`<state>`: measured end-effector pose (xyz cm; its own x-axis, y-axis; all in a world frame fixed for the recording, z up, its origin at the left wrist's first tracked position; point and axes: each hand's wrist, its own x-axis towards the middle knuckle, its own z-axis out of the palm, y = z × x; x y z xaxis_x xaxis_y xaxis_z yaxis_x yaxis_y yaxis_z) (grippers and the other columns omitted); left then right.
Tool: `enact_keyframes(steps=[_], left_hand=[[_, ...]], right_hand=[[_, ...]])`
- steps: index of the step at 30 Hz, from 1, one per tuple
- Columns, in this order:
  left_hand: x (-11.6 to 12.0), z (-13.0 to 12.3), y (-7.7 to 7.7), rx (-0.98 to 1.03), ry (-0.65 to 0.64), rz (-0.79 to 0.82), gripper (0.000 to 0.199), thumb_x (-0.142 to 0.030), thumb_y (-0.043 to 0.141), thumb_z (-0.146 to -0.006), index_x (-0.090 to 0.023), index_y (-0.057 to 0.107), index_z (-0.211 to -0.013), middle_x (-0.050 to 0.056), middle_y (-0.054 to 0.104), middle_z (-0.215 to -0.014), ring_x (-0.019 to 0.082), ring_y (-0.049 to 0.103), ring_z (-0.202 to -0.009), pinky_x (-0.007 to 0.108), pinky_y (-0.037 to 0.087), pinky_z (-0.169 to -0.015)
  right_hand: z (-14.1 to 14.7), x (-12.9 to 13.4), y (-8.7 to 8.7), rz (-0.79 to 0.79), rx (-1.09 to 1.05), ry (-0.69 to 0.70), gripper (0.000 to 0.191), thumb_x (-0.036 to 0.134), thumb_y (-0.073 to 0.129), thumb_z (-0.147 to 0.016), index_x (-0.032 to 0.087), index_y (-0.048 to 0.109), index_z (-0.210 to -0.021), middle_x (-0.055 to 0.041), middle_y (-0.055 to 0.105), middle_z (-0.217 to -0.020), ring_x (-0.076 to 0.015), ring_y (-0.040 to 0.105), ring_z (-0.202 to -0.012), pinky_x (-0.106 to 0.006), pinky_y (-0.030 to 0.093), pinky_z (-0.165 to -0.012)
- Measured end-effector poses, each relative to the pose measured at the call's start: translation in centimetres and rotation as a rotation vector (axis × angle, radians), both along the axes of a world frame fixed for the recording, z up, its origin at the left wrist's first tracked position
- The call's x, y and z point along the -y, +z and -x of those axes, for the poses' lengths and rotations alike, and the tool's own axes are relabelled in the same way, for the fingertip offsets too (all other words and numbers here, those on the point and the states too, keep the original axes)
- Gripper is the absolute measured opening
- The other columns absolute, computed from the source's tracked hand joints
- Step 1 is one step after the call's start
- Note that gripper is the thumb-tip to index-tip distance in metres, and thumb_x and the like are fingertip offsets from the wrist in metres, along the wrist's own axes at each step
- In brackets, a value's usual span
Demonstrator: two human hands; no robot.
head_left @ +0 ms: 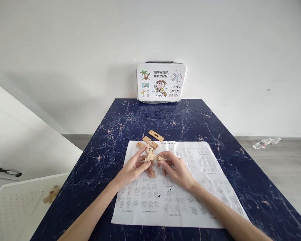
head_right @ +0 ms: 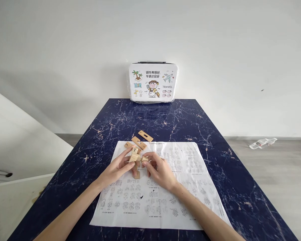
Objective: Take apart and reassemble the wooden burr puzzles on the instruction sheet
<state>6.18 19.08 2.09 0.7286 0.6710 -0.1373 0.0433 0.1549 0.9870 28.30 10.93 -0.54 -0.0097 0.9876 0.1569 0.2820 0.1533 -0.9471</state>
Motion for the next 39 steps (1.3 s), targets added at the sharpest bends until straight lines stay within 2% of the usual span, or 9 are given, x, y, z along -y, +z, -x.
enact_keyframes(steps=[6,14,17,21,23,25,28,32,39], left_hand=[[0.4,-0.3,0.1,0.028,-0.05,0.046,0.085,-0.041,0.074,-0.1,-0.029,0.027,-0.17,0.009,0.078,-0.116,0.027,0.082,-0.095,0.05,0.063,-0.095],[0.4,-0.4,-0.3,0.015,-0.025,0.03,0.077,-0.046,0.072,-0.101,-0.02,0.038,-0.166,0.011,0.081,-0.103,0.028,0.083,-0.086,0.046,0.067,-0.083],[0.4,-0.3,-0.6,-0.006,-0.046,-0.04,0.07,-0.05,0.066,-0.104,-0.016,0.045,-0.162,0.009,0.08,-0.091,0.023,0.079,-0.075,0.041,0.067,-0.074],[0.5,-0.2,-0.6,0.005,-0.034,-0.074,0.074,-0.049,0.074,-0.098,-0.025,0.047,-0.162,0.005,0.078,-0.088,0.019,0.073,-0.069,0.037,0.065,-0.072],[0.5,-0.2,-0.5,-0.013,-0.047,-0.085,0.068,-0.05,0.074,-0.098,-0.024,0.053,-0.158,0.005,0.078,-0.087,0.019,0.073,-0.068,0.035,0.063,-0.069],[0.6,-0.2,-0.4,-0.031,-0.078,-0.115,0.063,-0.053,0.07,-0.1,-0.02,0.059,-0.153,0.007,0.078,-0.084,0.019,0.073,-0.066,0.031,0.061,-0.065],[0.7,-0.3,-0.1,-0.035,-0.085,-0.157,0.06,-0.056,0.062,-0.104,-0.017,0.062,-0.149,0.008,0.076,-0.083,0.017,0.072,-0.064,0.029,0.058,-0.061],[0.9,-0.2,0.4,-0.039,-0.115,-0.157,0.055,-0.051,0.066,-0.103,-0.018,0.063,-0.147,0.007,0.075,-0.09,0.016,0.071,-0.067,0.03,0.06,-0.066],[0.8,-0.1,-0.2,-0.086,-0.065,-0.164,0.054,-0.053,0.068,-0.101,-0.016,0.067,-0.141,0.004,0.071,-0.079,0.016,0.068,-0.06,0.028,0.055,-0.06]], right_hand=[[0.0,0.1,0.0,-0.001,-0.032,0.064,0.031,0.051,0.054,-0.108,0.023,0.059,-0.121,-0.0013,0.072,-0.081,-0.0146,0.062,-0.056,-0.03,0.05,-0.057],[-0.7,-0.3,-0.5,0.024,-0.182,0.07,0.037,0.058,0.063,-0.103,0.023,0.067,-0.115,-0.0033,0.071,-0.088,-0.0145,0.062,-0.06,-0.031,0.052,-0.059],[-0.8,-0.5,-0.7,-0.049,-0.203,0.078,0.038,0.061,0.071,-0.097,0.025,0.073,-0.111,-0.0064,0.068,-0.104,-0.0148,0.062,-0.066,-0.032,0.056,-0.062],[-0.8,-0.5,-0.6,-0.106,-0.128,0.085,0.034,0.06,0.076,-0.093,0.03,0.08,-0.108,-0.0111,0.054,-0.142,-0.0165,0.064,-0.076,-0.034,0.057,-0.059],[-0.8,-0.5,-0.5,-0.097,-0.13,0.093,0.032,0.059,0.077,-0.094,0.031,0.08,-0.109,-0.0108,0.051,-0.15,-0.0164,0.065,-0.077,-0.034,0.057,-0.058],[-0.8,-0.6,-0.5,-0.087,-0.156,0.128,0.031,0.057,0.076,-0.095,0.03,0.079,-0.111,-0.0107,0.058,-0.146,-0.0189,0.069,-0.083,-0.035,0.06,-0.065],[-0.8,-0.7,-0.5,-0.063,-0.2,0.125,0.032,0.055,0.075,-0.097,0.028,0.077,-0.112,-0.0102,0.072,-0.124,-0.0234,0.072,-0.093,-0.039,0.062,-0.077],[-0.6,-0.5,-0.5,0.024,-0.263,0.084,0.035,0.054,0.075,-0.096,0.023,0.076,-0.113,-0.0069,0.079,-0.095,-0.0231,0.075,-0.084,-0.039,0.062,-0.077],[-0.6,-0.6,-0.7,0.065,-0.271,0.08,0.037,0.053,0.079,-0.093,0.022,0.074,-0.112,-0.0078,0.079,-0.097,-0.0228,0.076,-0.087,-0.039,0.063,-0.079]])
